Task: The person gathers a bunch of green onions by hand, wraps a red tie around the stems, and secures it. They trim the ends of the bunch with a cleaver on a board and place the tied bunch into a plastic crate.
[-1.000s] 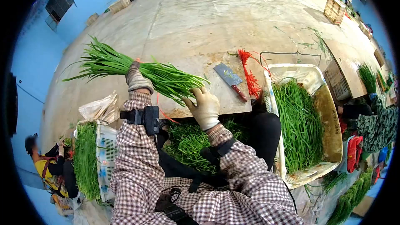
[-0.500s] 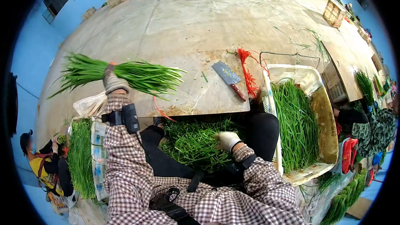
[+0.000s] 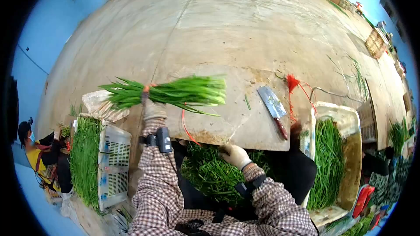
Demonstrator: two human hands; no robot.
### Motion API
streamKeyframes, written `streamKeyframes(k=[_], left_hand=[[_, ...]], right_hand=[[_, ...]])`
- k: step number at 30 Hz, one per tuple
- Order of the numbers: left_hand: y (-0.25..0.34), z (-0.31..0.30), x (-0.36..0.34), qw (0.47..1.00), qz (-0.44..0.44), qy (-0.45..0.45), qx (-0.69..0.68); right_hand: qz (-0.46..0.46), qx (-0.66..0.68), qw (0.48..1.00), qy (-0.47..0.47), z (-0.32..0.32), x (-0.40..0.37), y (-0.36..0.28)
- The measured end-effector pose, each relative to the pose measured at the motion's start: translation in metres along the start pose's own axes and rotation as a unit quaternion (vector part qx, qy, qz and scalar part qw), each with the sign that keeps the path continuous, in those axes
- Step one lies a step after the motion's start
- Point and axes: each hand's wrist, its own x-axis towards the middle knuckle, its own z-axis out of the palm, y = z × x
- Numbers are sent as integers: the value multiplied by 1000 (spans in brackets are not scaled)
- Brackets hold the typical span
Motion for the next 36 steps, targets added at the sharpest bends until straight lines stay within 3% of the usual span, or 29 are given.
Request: streamKeyframes(k=[2, 5, 7, 9, 12, 16, 19, 21, 23, 25, 26, 28, 29, 31, 33, 35, 36], left_hand=[[-33, -47, 15, 993, 22, 112, -8], [-64, -149, 40, 981, 25, 191, -7], [-60, -155, 36, 976, 11, 217, -4], [-55, -160, 31, 970, -6, 243, 2], [-56, -164, 44, 967, -36, 252, -3], [-52, -149, 43, 960, -40, 274, 28], [-46, -138, 36, 954, -67, 283, 68], [-53, -154, 42, 970, -42, 236, 25], [-65, -162, 46, 971, -33, 234, 22], [-83, -165, 46, 984, -5, 177, 9], [-93, -156, 40, 968, -105, 226, 10], [-120, -142, 40, 974, -96, 203, -16], [-138, -106, 29, 967, -79, 229, -79], [-163, -87, 32, 960, -89, 255, -71], [-168, -74, 29, 964, -77, 244, -74], [-154, -62, 30, 984, -69, 164, -29], [-140, -56, 28, 977, -126, 174, -11]], right_hand=[[2, 0, 1000, -27, -1, 3, 5], [-11, -10, 1000, 14, -14, 12, -9], [-17, 13, 998, 61, -28, 32, -30], [-68, -135, 986, 68, -39, 57, -48], [-141, -231, 959, 88, -44, 111, -81], [-169, -309, 931, 91, -34, 176, -89], [-167, -323, 929, 62, -21, 198, -88], [-79, -346, 934, -41, -9, 206, -76], [-72, -341, 936, -47, -3, 200, -68], [-60, -361, 930, -15, -7, 191, -61], [-56, -359, 932, 7, -15, 186, -52], [-45, -357, 932, 32, -40, 175, -35], [-41, -364, 929, 43, -53, 169, -27], [-15, -384, 922, 38, -74, 160, -15], [-11, -382, 923, 48, -84, 157, -12], [-29, -363, 928, 75, -88, 153, -21], [-46, -366, 925, 95, -88, 149, -30]])
